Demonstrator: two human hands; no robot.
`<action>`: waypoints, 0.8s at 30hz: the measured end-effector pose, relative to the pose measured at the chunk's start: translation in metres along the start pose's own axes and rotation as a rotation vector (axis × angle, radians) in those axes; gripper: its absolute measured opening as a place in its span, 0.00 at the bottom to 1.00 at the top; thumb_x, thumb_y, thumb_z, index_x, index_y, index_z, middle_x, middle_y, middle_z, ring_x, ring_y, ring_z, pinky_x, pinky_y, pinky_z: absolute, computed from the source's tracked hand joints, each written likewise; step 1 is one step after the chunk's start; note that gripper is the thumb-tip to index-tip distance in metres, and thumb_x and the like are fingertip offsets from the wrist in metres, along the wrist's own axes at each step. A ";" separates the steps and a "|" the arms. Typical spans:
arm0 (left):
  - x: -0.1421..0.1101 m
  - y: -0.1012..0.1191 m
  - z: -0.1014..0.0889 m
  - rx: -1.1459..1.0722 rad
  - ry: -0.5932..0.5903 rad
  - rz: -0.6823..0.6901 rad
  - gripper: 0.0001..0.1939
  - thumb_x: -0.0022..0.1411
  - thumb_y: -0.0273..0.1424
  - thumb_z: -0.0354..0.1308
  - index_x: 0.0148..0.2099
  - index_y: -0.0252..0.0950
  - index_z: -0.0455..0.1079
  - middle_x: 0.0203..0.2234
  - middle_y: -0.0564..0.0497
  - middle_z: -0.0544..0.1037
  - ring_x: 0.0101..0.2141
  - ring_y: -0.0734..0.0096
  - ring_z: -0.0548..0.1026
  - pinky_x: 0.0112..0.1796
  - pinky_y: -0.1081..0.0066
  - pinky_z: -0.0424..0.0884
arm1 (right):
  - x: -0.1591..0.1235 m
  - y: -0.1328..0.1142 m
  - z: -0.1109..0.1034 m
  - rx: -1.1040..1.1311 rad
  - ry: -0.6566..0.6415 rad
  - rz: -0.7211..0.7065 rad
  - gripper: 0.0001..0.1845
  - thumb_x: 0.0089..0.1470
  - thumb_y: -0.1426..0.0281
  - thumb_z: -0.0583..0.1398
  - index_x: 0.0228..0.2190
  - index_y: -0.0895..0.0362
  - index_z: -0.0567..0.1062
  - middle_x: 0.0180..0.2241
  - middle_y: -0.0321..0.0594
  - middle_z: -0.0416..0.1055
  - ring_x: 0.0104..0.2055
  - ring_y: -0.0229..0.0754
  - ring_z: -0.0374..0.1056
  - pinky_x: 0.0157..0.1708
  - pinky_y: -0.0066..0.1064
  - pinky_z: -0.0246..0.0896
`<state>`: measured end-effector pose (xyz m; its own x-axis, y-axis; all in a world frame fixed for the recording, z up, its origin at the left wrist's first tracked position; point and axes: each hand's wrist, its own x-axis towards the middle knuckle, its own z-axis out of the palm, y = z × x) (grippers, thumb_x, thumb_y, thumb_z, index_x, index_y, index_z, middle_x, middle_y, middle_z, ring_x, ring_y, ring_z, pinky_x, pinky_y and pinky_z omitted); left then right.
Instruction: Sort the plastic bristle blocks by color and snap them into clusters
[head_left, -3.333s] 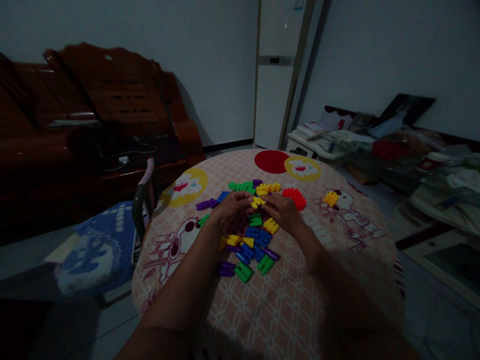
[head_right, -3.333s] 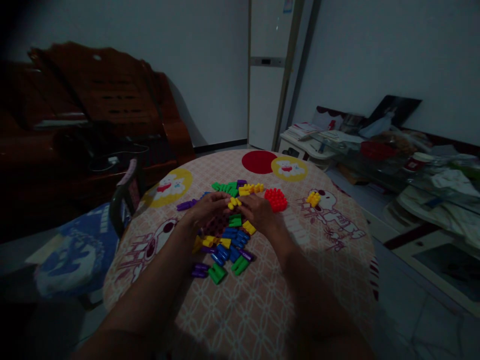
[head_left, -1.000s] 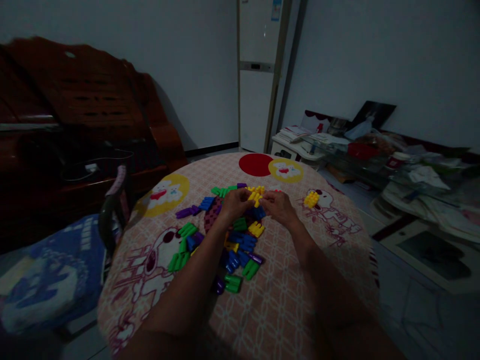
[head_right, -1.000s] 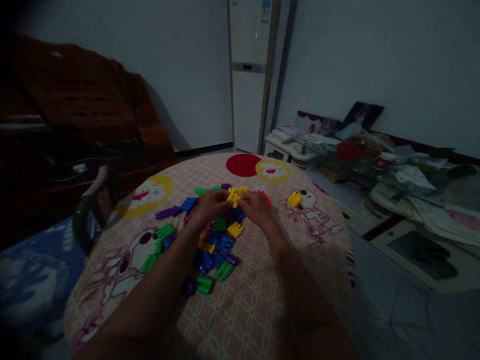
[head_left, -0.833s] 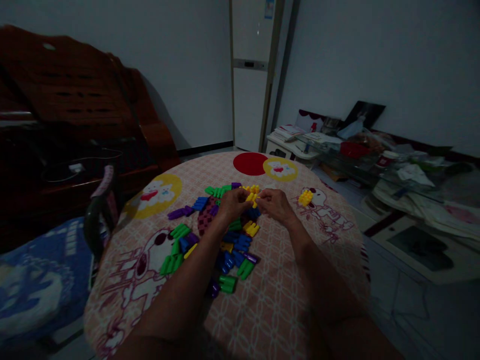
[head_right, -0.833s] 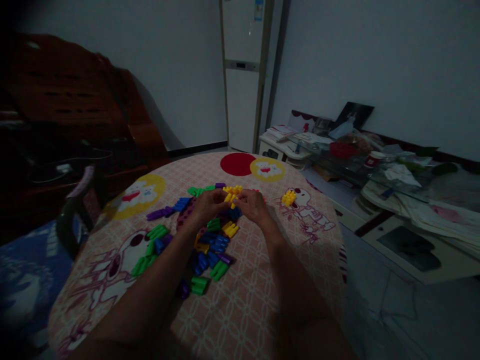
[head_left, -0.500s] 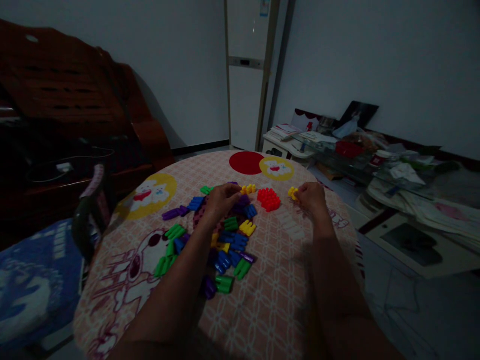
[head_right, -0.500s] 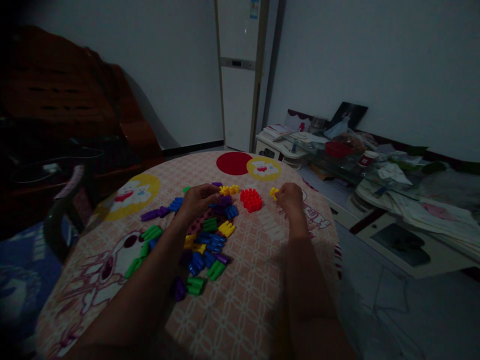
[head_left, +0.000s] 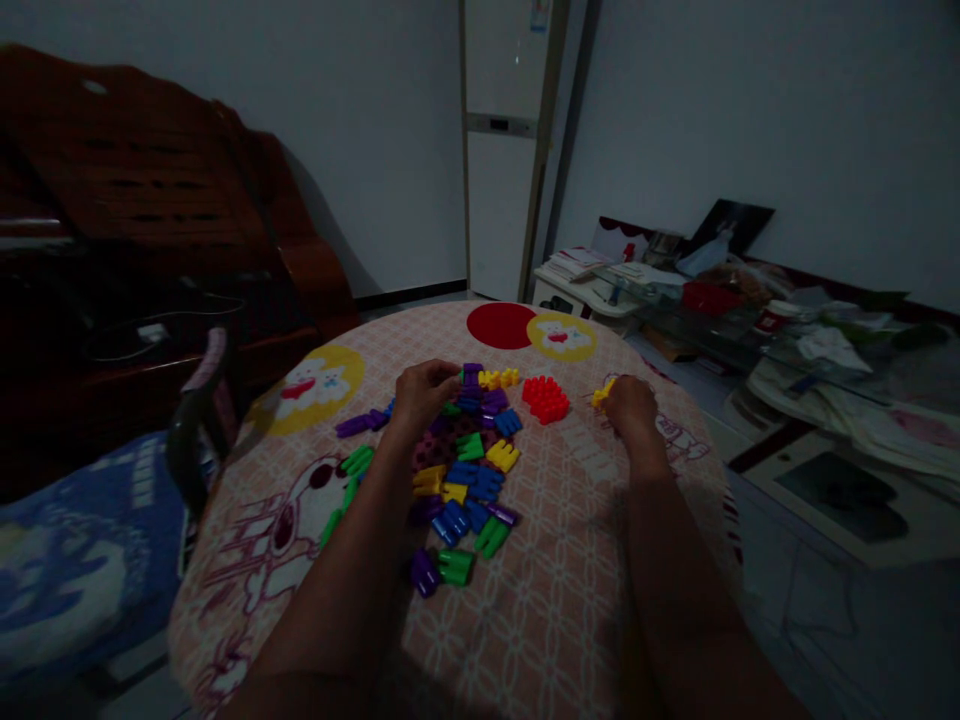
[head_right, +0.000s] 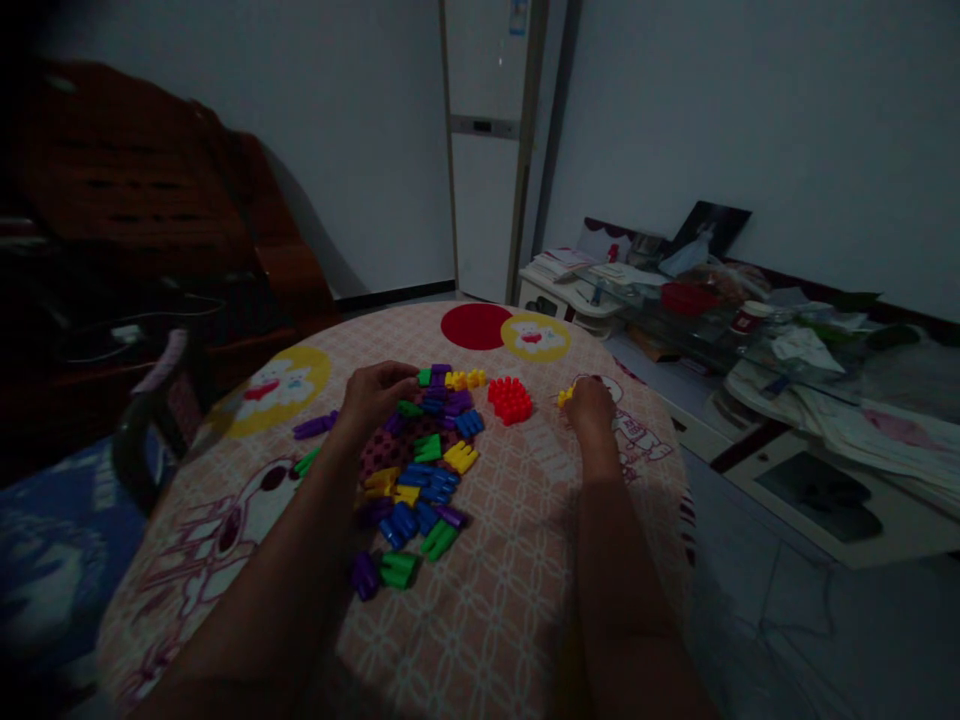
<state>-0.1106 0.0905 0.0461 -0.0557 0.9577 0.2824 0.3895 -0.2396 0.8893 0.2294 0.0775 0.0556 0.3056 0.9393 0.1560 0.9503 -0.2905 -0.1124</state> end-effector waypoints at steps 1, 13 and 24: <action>0.000 -0.001 0.000 0.019 0.009 0.002 0.15 0.51 0.35 0.62 0.40 0.33 0.78 0.27 0.48 0.82 0.28 0.65 0.79 0.34 0.68 0.75 | 0.000 -0.002 -0.001 0.009 0.010 0.002 0.13 0.54 0.69 0.61 0.39 0.63 0.81 0.41 0.56 0.78 0.43 0.49 0.74 0.38 0.31 0.63; 0.003 -0.002 0.035 0.421 -0.103 0.174 0.16 0.59 0.27 0.58 0.50 0.35 0.75 0.46 0.43 0.81 0.47 0.58 0.78 0.50 0.61 0.73 | -0.010 -0.034 0.002 0.345 0.229 -0.172 0.12 0.57 0.66 0.58 0.31 0.59 0.80 0.33 0.48 0.80 0.35 0.44 0.72 0.36 0.31 0.59; 0.022 0.010 0.073 0.662 -0.155 0.176 0.11 0.61 0.25 0.55 0.43 0.32 0.76 0.41 0.40 0.81 0.44 0.58 0.78 0.46 0.64 0.72 | -0.008 -0.036 0.002 0.581 0.198 -0.277 0.11 0.52 0.67 0.60 0.25 0.58 0.80 0.26 0.43 0.77 0.30 0.42 0.70 0.34 0.31 0.60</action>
<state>-0.0408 0.1211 0.0348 0.1726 0.9369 0.3039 0.8611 -0.2933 0.4154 0.1923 0.0808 0.0565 0.1126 0.8979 0.4256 0.8250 0.1542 -0.5436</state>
